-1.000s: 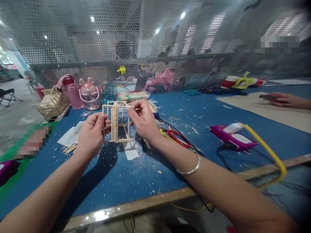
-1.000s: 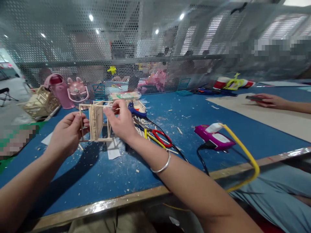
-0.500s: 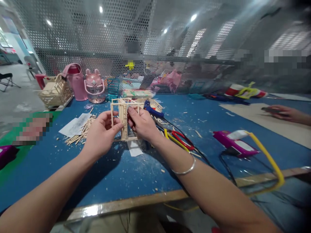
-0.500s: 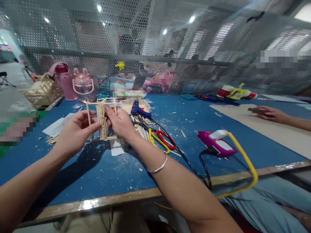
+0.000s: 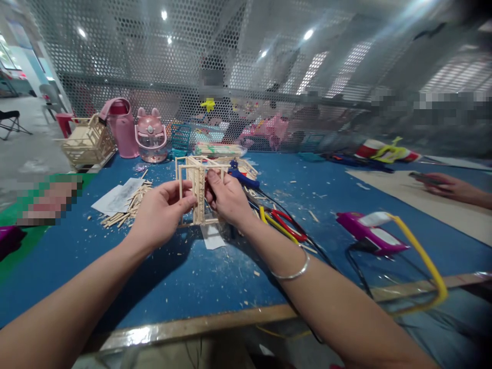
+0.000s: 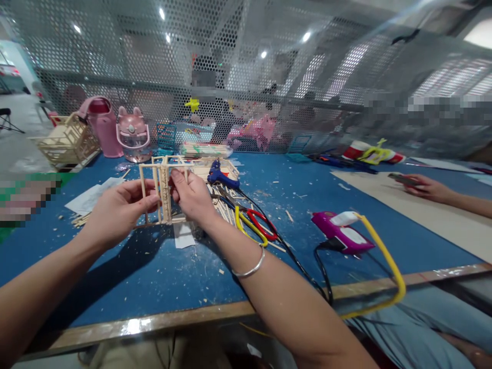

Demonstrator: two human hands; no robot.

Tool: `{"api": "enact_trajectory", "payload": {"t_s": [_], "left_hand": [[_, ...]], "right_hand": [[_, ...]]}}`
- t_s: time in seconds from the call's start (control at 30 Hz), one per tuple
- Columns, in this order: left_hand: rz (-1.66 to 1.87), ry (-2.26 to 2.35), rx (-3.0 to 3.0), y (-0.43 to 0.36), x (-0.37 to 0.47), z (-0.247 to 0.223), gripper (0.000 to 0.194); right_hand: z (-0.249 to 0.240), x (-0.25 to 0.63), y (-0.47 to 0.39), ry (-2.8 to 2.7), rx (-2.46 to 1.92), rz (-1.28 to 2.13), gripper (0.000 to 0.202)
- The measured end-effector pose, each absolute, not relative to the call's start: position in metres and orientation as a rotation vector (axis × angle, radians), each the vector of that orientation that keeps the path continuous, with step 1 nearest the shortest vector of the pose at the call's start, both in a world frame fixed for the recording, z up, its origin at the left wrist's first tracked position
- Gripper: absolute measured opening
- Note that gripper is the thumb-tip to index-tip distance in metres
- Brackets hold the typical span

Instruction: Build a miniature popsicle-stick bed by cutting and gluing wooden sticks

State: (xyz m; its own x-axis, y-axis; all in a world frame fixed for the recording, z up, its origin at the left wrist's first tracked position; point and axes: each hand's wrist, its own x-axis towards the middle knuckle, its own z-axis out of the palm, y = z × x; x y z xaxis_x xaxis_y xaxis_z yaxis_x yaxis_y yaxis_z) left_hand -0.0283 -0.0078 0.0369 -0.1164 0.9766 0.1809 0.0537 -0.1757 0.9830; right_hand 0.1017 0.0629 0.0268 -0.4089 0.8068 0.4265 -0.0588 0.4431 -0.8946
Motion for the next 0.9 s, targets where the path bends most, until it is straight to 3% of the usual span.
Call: {"api": "enact_trajectory", "payload": {"t_s": [0.9], "left_hand": [[1.674,1.167,1.316,-0.0079,-0.0303,0.0416,0.034]], "right_hand": [[0.0262,0.1035,0.0579,-1.774,-0.705,1.069,0.049]]}}
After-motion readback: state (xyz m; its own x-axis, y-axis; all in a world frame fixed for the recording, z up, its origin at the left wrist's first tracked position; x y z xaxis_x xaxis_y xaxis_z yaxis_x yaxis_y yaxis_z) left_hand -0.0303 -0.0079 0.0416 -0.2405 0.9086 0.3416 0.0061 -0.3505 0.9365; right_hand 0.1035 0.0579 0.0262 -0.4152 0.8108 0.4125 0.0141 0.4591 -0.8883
